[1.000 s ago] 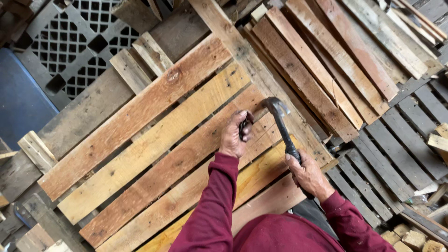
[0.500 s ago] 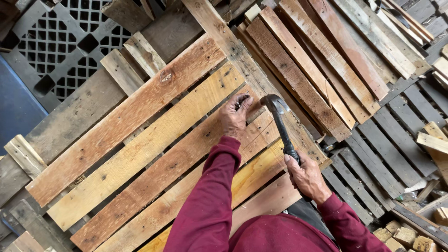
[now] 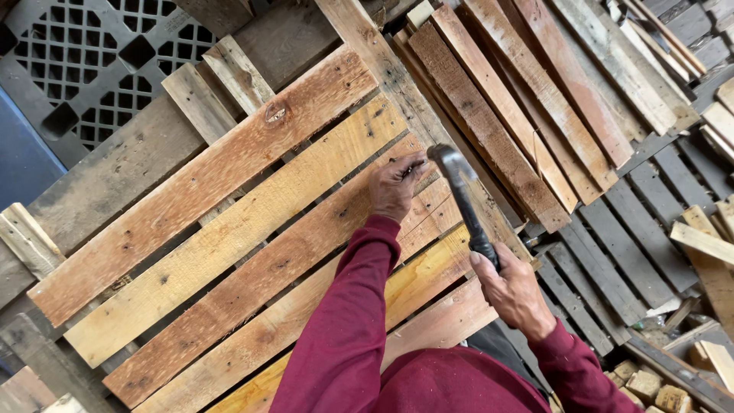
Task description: The person hammers nails into wooden pallet boards laid on a stack of pallets. They take handfuls of nails from a wooden nail box, position a nail on a board, and drive it in with a claw hammer, repeating across the pallet surface.
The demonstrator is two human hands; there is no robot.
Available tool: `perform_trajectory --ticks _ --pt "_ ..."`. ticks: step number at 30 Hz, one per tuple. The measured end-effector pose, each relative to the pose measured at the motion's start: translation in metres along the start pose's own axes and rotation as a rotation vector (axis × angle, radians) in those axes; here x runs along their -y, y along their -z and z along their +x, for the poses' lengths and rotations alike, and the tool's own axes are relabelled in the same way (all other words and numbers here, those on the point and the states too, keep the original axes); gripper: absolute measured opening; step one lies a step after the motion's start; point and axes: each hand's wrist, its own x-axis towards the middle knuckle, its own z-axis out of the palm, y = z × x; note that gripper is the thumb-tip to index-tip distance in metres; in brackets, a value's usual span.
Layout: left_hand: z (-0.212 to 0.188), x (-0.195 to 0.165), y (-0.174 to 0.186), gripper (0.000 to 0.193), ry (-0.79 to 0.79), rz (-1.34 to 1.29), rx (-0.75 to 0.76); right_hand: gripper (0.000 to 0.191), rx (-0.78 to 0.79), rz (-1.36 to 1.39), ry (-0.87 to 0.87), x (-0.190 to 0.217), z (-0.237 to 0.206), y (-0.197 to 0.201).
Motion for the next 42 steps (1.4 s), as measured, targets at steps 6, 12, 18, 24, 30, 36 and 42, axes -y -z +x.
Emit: perform_trajectory --ticks 6,12,18,24,30,36,42 --pt "-0.001 -0.006 0.008 0.021 0.178 -0.461 -0.436 0.036 -0.053 0.484 0.721 0.001 -0.004 0.003" --pt "0.010 -0.017 -0.001 0.022 0.236 -0.693 -0.653 0.033 -0.053 0.181 0.052 0.007 0.013 0.006" --pt "0.013 -0.020 0.003 0.023 0.137 -0.505 -0.677 0.041 -0.151 0.627 0.996 0.036 0.004 0.046" --pt "0.011 -0.019 0.003 0.019 0.209 -0.624 -0.672 0.031 -0.013 -0.166 0.208 0.022 0.027 0.017" --pt "0.012 -0.023 0.001 0.022 0.219 -0.285 -0.691 0.042 -0.002 0.558 0.797 0.057 0.010 0.070" --pt "0.012 -0.016 0.003 0.024 0.050 -0.242 -0.722 0.035 -0.118 0.392 1.161 0.065 0.025 0.045" --pt "0.011 -0.010 0.004 0.029 0.274 -0.598 -0.666 0.041 0.014 -0.008 -0.063 -0.005 0.037 0.020"
